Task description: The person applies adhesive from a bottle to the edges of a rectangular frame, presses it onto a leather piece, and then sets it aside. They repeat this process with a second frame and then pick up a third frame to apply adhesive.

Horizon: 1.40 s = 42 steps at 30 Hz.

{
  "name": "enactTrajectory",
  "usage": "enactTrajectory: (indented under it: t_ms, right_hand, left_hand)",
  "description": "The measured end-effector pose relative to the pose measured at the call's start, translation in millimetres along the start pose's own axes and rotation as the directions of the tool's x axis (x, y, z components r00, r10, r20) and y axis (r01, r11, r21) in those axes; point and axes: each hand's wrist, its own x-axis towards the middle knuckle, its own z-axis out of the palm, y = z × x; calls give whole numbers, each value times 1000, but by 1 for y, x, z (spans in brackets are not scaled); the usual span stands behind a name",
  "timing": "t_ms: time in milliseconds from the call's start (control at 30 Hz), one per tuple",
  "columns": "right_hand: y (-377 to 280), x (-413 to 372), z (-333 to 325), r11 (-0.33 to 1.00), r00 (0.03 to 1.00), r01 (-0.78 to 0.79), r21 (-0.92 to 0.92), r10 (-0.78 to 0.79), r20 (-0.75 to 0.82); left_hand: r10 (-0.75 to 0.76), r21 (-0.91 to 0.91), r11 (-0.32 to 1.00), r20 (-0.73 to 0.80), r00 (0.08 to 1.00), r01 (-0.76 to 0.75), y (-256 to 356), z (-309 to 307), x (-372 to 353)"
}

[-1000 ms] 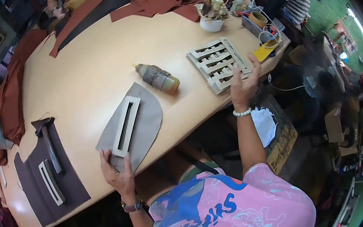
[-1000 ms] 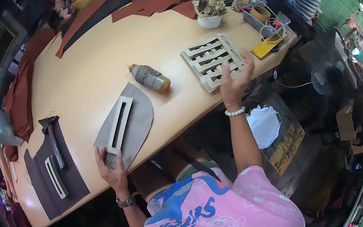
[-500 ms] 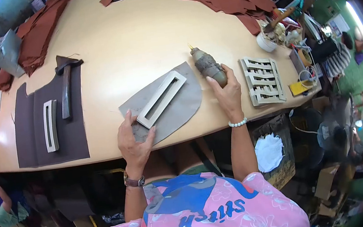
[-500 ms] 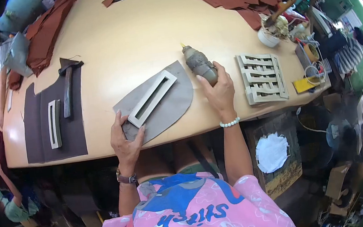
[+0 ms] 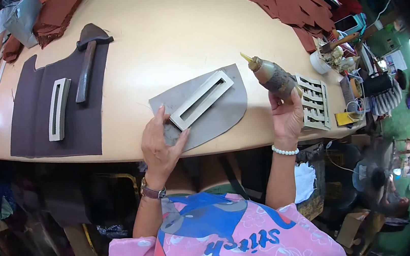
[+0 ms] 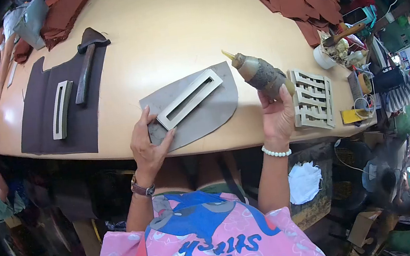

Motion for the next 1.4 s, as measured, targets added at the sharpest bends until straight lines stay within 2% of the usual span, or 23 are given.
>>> enactTrajectory:
  t_ms: [33,167,300,600,733,833,967,1100,1133,1233,1400]
  right_hand:
    - [1,1,-2,997,998,-57,58,58,-10]
    - [8,1,2,997,999,-39,-61,37,-28]
    - [12,-4,13,974,996,89,-207,-90,4]
    - [19,0,20,932,971,235,-276,-235,33]
    - [18,-2,22,933,975,221,-284,-220,36]
    - [17,-3,24,938,974,208,-279,-224,-25]
    - [13,-7,28,965,982,157,-211,-176,-71]
    - [11,1,10,995,988,-74,73,83,-128]
    - [11,0,14,994,983,-79,79,91,-156]
    - [16,4,12,996,987,-67,54,74,-140]
    - [21,3,20,953,982,176,-245,-187,-21]
  left_hand:
    - [5,7,1000,-7,1000,-5,0,0,0]
    - [21,7,1000,-13,1000,-21,0,-1,0]
    - [12,-7,1000,-7,1000,-12,0,0,0]
    - [-5,2,1000,4,1000,5,1,-2,1]
    - [-11,12,1000,-3,1000,11,1,-1,1]
    - [-13,26,1000,-6,1000,14,0,-1,-1]
    - [-1,27,1000,-21,1000,1,-1,0,-1]
    - [31,52,998,-40,999,-29,1,-1,0]
    - [35,54,998,-43,998,-33,1,-1,0]
    - [42,58,998,-48,998,-39,1,0,1]
    - [30,46,999,-36,999,-28,3,-2,0]
